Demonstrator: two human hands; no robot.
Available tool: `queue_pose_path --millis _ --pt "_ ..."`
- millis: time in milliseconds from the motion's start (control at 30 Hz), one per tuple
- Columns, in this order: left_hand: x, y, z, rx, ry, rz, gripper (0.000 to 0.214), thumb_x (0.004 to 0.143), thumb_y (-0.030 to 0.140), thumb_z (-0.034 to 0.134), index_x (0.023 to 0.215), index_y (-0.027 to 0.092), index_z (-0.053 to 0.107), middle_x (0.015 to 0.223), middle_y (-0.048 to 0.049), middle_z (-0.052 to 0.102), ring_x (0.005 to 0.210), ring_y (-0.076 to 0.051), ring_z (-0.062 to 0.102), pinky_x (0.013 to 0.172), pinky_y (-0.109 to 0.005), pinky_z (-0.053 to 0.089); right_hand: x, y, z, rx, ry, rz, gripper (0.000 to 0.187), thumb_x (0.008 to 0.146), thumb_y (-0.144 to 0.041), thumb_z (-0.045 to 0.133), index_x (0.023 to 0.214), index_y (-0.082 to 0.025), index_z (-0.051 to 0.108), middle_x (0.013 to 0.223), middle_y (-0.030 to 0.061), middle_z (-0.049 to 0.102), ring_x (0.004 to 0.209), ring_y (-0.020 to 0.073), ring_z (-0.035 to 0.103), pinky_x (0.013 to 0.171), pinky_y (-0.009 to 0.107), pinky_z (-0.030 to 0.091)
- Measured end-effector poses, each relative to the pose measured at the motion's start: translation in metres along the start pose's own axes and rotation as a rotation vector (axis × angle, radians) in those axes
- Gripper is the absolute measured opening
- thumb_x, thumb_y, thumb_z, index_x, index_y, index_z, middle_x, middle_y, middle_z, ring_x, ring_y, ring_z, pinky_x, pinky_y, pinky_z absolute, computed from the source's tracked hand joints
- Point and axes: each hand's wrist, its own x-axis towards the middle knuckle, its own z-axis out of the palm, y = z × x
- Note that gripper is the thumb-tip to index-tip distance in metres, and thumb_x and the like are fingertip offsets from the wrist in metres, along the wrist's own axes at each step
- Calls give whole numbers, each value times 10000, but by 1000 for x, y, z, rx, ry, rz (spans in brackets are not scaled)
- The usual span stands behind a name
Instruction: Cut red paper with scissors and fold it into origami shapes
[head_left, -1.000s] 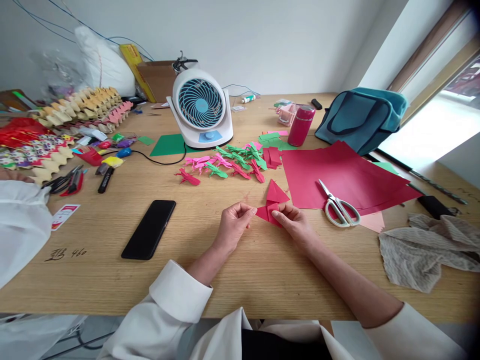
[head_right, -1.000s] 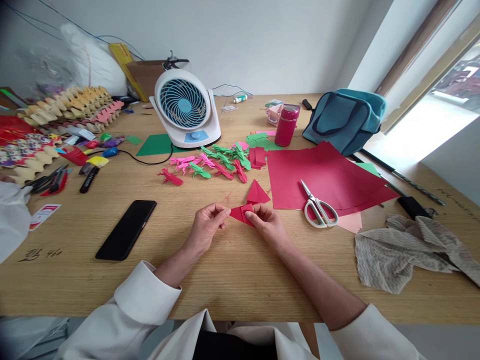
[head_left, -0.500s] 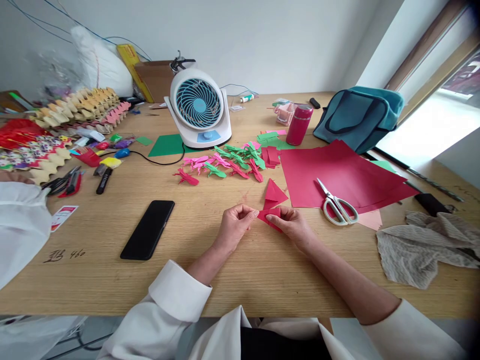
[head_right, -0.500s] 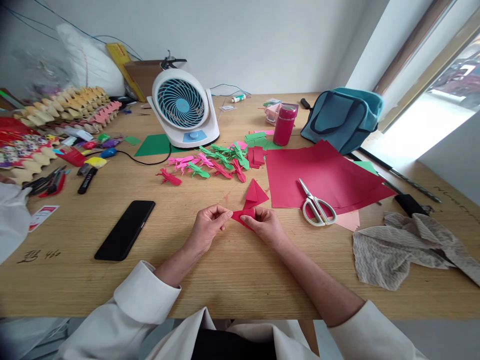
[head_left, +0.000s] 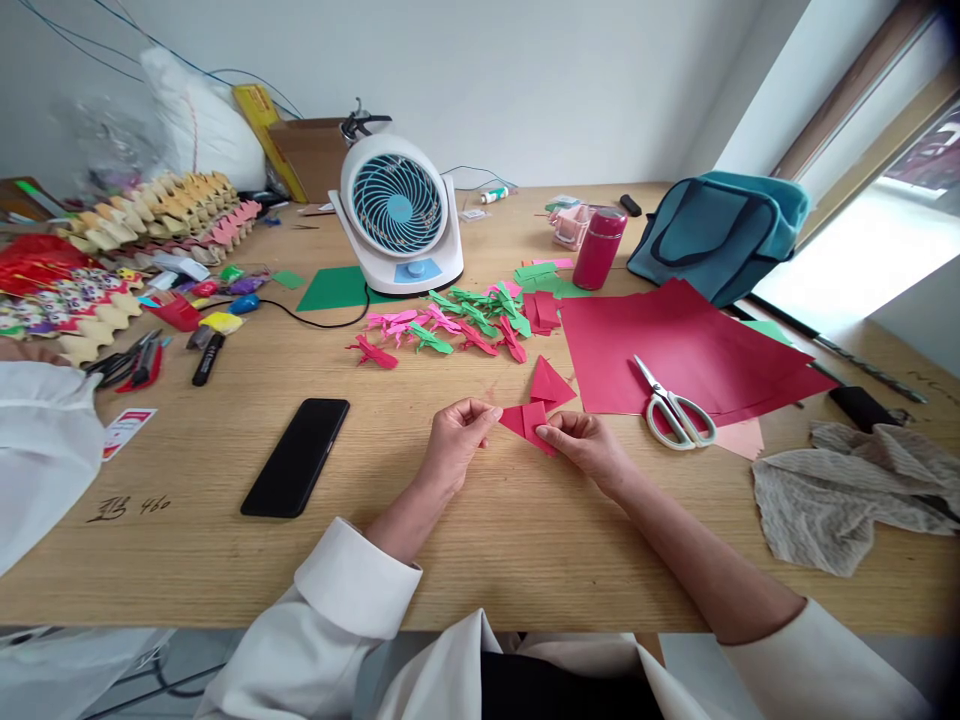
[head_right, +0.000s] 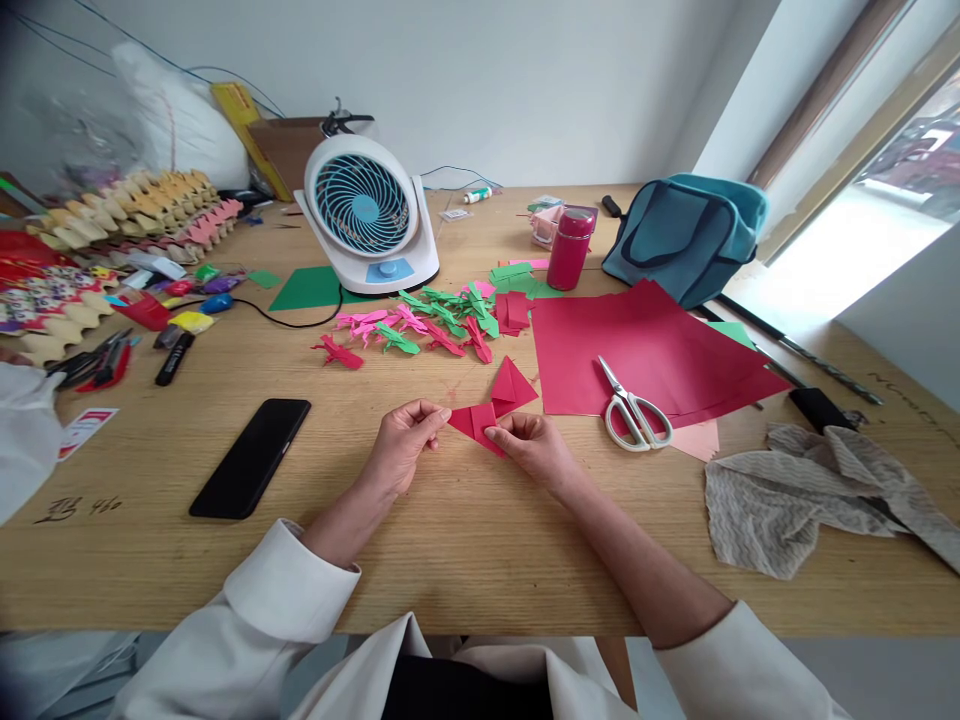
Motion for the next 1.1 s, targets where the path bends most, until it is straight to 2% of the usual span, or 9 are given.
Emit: queue_pose_path --millis 167,300,433,633,867,1100 --pt "2 -1 -1 -34 14 -42 326 598 396 826 638 145 621 587 49 511 518 -45 409 454 -160 363 0 1 -3 -27 -9 -34 466 639 -605 769 604 -180 579 532 -43 514 501 81 380 492 245 250" --pt "1 -2 0 -76 16 -91 363 567 411 847 638 141 615 577 53 493 510 -39 400 448 -154 357 0 3 -5 -96 -96 -85 436 749 -598 693 659 -182 597 572 -35 527 520 88 410 507 245 281" --pt "0 -3 0 -110 7 -121 369 568 401 854 661 136 614 580 59 484 499 -30 387 437 -141 349 -1 6 -5 -182 -156 -121 449 803 -593 640 624 -181 612 562 -16 555 509 98 438 505 250 315" --pt "1 -1 -1 -140 16 -143 390 581 397 851 634 135 567 575 62 475 506 -29 390 438 -129 341 0 4 -7 -191 -99 -80 470 751 -626 661 634 -172 632 592 6 607 505 101 458 493 246 337" --pt "1 0 0 -163 15 -147 391 593 399 848 679 143 564 581 69 466 508 -28 393 444 -123 345 -1 1 -10 -204 11 -115 481 706 -601 709 544 -178 548 503 -23 516 463 81 366 451 245 252" --pt "1 0 -1 -65 -22 -82 369 629 427 806 704 146 578 633 56 486 536 -41 401 463 -142 374 -1 -1 -14 -151 63 -179 482 705 -597 723 560 -179 530 529 -30 483 495 83 350 477 249 248"
